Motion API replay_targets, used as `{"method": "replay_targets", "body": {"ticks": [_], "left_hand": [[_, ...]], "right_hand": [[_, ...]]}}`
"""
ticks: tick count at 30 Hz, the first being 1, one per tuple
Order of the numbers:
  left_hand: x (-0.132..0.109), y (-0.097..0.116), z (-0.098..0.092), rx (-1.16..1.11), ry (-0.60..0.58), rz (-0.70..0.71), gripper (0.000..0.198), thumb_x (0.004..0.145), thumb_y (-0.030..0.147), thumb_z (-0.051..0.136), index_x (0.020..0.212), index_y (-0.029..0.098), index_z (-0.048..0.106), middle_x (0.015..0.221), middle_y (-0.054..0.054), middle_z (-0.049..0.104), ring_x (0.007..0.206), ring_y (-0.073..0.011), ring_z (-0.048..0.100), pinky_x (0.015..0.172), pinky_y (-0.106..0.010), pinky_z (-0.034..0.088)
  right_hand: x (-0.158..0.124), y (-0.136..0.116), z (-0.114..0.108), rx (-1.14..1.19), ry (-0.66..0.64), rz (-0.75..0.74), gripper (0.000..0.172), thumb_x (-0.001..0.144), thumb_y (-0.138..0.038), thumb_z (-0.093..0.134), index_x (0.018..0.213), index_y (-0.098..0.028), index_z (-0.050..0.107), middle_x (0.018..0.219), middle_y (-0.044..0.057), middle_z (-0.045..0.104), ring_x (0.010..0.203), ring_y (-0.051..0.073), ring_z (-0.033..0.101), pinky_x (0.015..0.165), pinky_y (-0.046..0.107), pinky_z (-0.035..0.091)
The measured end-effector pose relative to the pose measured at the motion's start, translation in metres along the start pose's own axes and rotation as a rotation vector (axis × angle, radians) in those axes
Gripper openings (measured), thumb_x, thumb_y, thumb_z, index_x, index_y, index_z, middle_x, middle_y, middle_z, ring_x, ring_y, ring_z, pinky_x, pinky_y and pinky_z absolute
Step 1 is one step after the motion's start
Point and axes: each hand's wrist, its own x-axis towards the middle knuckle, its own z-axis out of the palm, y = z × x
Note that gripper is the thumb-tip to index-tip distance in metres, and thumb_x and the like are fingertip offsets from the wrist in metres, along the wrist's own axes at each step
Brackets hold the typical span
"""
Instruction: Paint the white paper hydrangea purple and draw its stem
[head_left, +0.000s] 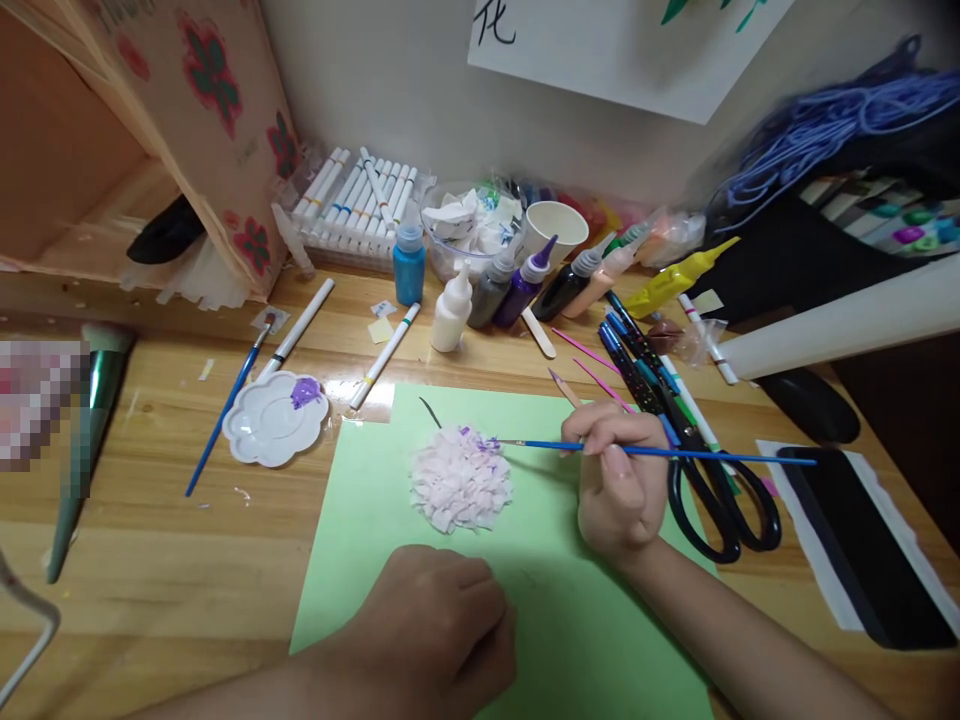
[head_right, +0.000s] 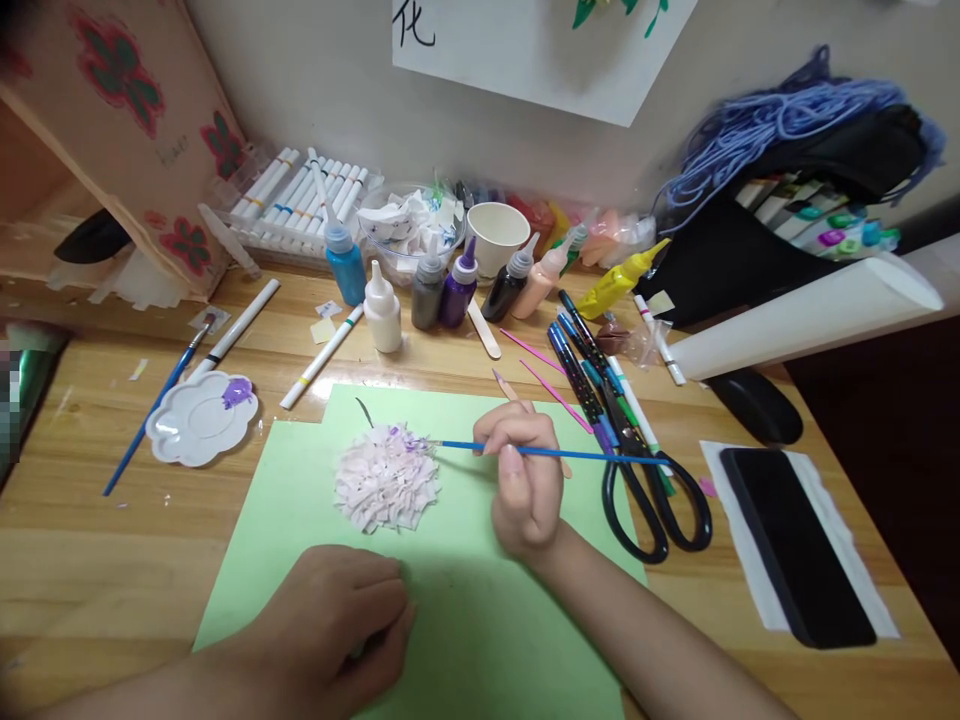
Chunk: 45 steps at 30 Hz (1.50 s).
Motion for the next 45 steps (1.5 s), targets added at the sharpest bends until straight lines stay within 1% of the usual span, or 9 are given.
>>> {"method": "replay_targets", "body": {"ticks": [7,11,14,24,29,33,37,41,45], "left_hand": [[-0.0007,-0.0008,0.0007,-0.011,-0.022,-0.007,0.028,0.083,0.013,0.042,0.058,0.018,0.032,0.049,0.005,0.043,0.044,-0.0098,0.028,0.045,-0.028,0.017],[-0.0015,-0.001,0.0012,-0.002,-0.028,-0.009,0.028,0.084,0.015,0.043,0.058,0.018,0.033,0.05,0.005,0.046,0.044,-0.0097,0.029,0.045,-0.028,0.017],[-0.0017,-0.0007,0.0009,0.002,-0.026,-0.012,0.028,0.084,0.015,0.042,0.058,0.018,0.033,0.05,0.005,0.047,0.044,-0.0095,0.029,0.045,-0.028,0.017],[-0.0023,-0.0001,-0.0005,-0.024,-0.043,-0.024,0.028,0.084,0.015,0.043,0.058,0.018,0.034,0.051,0.005,0.046,0.044,-0.0096,0.031,0.046,-0.028,0.018],[-0.0014,0.0006,-0.001,-0.026,-0.05,-0.035,0.028,0.083,0.014,0.043,0.057,0.018,0.033,0.05,0.005,0.044,0.044,-0.0099,0.028,0.046,-0.028,0.016],[-0.0014,0.0006,-0.0015,-0.034,-0.051,-0.036,0.028,0.083,0.014,0.043,0.058,0.018,0.033,0.05,0.005,0.044,0.045,-0.0101,0.028,0.046,-0.028,0.017],[-0.001,0.0008,-0.0021,-0.038,-0.049,-0.037,0.028,0.083,0.014,0.042,0.058,0.018,0.031,0.05,0.005,0.043,0.046,-0.0103,0.027,0.047,-0.027,0.016],[-0.0001,0.0006,-0.0021,-0.044,-0.056,-0.045,0.029,0.084,0.014,0.043,0.058,0.018,0.031,0.05,0.005,0.043,0.046,-0.0102,0.027,0.047,-0.027,0.016],[0.0001,-0.0001,-0.002,-0.037,-0.055,-0.039,0.028,0.084,0.014,0.043,0.058,0.018,0.032,0.05,0.005,0.044,0.045,-0.0099,0.028,0.047,-0.027,0.015]], "right_hand": [[0.0,0.0011,-0.001,-0.009,0.003,-0.043,0.011,0.088,-0.021,0.044,0.081,-0.022,0.053,0.065,-0.002,0.052,0.06,0.016,0.049,0.061,0.033,0.034],[0.0004,0.0012,-0.0011,-0.006,-0.055,-0.039,0.013,0.089,-0.021,0.044,0.08,-0.022,0.053,0.065,-0.002,0.053,0.061,0.017,0.05,0.062,0.034,0.034],[0.0009,0.0015,-0.0006,0.008,0.013,-0.065,0.012,0.088,-0.02,0.044,0.081,-0.022,0.054,0.066,-0.001,0.053,0.06,0.016,0.05,0.061,0.033,0.034],[0.0005,0.0013,-0.0018,-0.061,-0.035,-0.029,0.013,0.09,-0.023,0.045,0.08,-0.023,0.054,0.065,-0.001,0.055,0.06,0.018,0.051,0.062,0.034,0.036],[0.0004,0.001,-0.001,-0.044,0.031,-0.044,0.012,0.089,-0.022,0.045,0.08,-0.023,0.054,0.065,-0.001,0.055,0.06,0.018,0.051,0.061,0.034,0.036],[-0.0003,0.0014,-0.0016,-0.097,-0.043,-0.001,0.015,0.09,-0.025,0.045,0.079,-0.023,0.054,0.064,-0.001,0.054,0.06,0.018,0.051,0.063,0.035,0.037],[0.0001,0.0014,-0.0017,-0.059,0.031,-0.026,0.014,0.089,-0.024,0.045,0.079,-0.023,0.054,0.065,-0.001,0.054,0.06,0.018,0.051,0.061,0.034,0.037],[0.0006,0.0014,-0.0014,-0.056,-0.034,-0.003,0.013,0.089,-0.022,0.045,0.08,-0.022,0.054,0.066,-0.001,0.054,0.061,0.017,0.052,0.063,0.034,0.037],[0.0007,0.0017,-0.0016,-0.053,0.025,-0.03,0.013,0.09,-0.023,0.045,0.08,-0.023,0.054,0.066,0.0,0.054,0.061,0.018,0.05,0.061,0.034,0.036]]}}
